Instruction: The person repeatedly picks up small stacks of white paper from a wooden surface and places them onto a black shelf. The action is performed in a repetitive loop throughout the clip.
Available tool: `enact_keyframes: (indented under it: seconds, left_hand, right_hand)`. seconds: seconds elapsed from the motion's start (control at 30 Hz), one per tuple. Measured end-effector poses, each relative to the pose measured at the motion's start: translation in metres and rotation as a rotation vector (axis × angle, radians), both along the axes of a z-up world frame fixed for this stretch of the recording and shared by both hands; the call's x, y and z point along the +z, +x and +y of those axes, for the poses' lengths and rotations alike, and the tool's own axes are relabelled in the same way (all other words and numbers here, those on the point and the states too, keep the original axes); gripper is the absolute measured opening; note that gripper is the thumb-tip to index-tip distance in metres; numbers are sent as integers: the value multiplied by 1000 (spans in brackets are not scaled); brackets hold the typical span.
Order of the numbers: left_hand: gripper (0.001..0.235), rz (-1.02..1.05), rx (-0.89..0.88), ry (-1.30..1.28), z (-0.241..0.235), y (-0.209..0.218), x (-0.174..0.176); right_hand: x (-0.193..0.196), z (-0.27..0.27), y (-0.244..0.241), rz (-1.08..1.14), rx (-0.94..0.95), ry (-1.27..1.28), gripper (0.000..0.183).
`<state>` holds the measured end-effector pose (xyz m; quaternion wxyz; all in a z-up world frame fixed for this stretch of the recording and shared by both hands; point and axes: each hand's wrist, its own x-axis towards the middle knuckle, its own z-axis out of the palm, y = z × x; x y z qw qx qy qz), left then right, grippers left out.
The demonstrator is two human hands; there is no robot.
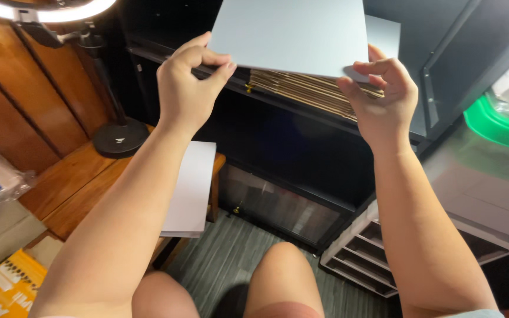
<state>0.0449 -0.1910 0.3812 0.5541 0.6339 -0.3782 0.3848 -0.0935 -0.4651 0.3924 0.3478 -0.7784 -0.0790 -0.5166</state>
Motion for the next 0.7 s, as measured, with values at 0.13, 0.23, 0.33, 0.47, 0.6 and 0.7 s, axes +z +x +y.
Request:
enact_keyframes:
  seconds: [0.13, 0.23, 0.33, 0.47, 0.6, 0.7]
  left_hand:
    - [7, 120, -67, 30, -38, 28, 14]
    - [7, 229, -143, 34, -65, 47, 23]
    - [7, 244, -181, 50, -87, 61, 28]
    - [9, 267, -227, 54, -112, 80, 29]
    - [13, 330, -273, 27, -127, 87, 29]
    - [17, 399, -256, 29, -134, 92, 28]
  right_hand:
    - [3, -21, 7, -33, -21, 36, 27]
    - [4, -38, 14, -76, -103, 3, 30]
    - [7, -49, 19, -74, -159, 43, 30]
    - [8, -62, 24, -67, -191, 64, 29]
    - [6, -73, 31, -23, -230, 93, 26]
    - [6, -76, 36, 1, -232, 101, 25]
